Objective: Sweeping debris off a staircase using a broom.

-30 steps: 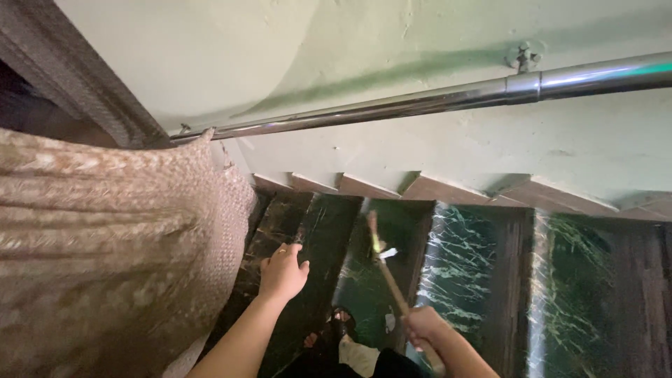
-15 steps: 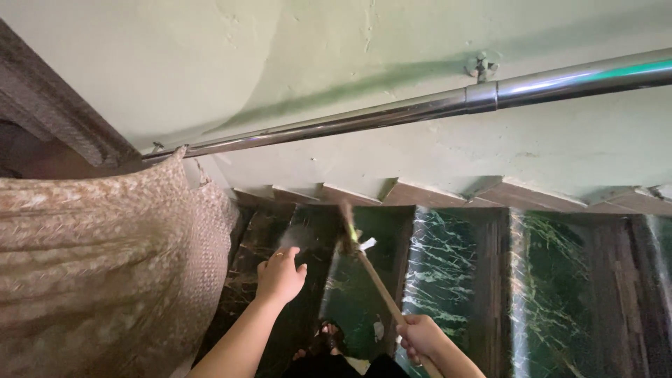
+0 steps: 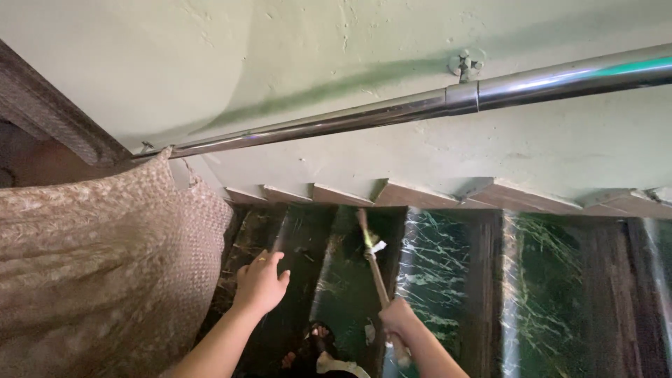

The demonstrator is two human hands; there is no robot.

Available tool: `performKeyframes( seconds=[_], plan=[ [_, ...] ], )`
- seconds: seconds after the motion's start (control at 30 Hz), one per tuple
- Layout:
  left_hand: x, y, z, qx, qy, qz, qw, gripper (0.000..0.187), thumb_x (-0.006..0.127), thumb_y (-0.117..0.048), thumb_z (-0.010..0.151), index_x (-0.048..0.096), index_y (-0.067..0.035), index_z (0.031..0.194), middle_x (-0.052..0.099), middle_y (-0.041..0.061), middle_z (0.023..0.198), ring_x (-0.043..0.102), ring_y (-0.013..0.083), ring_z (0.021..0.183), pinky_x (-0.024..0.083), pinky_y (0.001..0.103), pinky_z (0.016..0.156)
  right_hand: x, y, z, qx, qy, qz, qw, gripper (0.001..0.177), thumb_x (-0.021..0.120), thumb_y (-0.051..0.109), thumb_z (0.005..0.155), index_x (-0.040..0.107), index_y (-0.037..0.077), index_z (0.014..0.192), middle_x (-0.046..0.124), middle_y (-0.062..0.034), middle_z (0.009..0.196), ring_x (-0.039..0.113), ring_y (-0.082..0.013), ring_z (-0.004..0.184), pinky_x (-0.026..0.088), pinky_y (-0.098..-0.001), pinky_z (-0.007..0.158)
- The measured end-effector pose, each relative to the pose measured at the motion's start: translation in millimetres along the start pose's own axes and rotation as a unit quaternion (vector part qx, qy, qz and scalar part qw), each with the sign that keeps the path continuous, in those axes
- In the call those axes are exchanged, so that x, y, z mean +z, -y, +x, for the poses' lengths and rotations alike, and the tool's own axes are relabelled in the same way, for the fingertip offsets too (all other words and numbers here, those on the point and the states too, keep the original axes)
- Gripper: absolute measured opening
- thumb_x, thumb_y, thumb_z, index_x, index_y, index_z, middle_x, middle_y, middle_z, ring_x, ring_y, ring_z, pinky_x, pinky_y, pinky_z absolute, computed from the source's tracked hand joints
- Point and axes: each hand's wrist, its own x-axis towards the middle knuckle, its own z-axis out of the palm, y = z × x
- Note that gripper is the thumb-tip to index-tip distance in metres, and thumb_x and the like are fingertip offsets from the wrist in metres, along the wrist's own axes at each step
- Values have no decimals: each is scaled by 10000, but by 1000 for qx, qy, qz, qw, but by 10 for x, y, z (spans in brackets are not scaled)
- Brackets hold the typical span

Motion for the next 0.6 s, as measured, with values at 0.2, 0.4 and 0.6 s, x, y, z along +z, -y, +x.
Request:
performKeyframes(
  seconds=[0.2, 0.4, 0.6],
  plan=[
    [-9, 47, -29, -19, 14, 0, 1000, 497, 622, -347, 957, 515, -174, 1410, 516, 66, 1484, 395, 238, 1470, 291, 505, 1172, -360, 1232, -1088, 31, -14, 161, 986, 162, 654, 160, 900, 731, 32, 963, 653, -133, 596, 644, -247, 474, 520, -385, 446],
    [-231, -170, 8, -37, 55, -8, 998, 482, 596, -339, 981, 505, -177, 1426, 558, 41, 1437, 477, 236, 1399, 294, 496, 1186, -303, 1112, -1178, 19, -4, 234, 972, 128, 635, 120, 933, 696, 11, 962, 588, -102, 541, 538, -230, 387, 435, -396, 364],
    [-48, -284, 94, 1, 28, -39, 999, 470, 616, -328, 972, 522, -173, 1405, 560, 69, 1431, 476, 250, 1392, 285, 490, 1182, -361, 597, -1132, 123, -48, 291, 947, 205, 620, 97, 933, 666, -78, 838, 607, -159, 552, 580, -293, 393, 479, -442, 379]
  ],
)
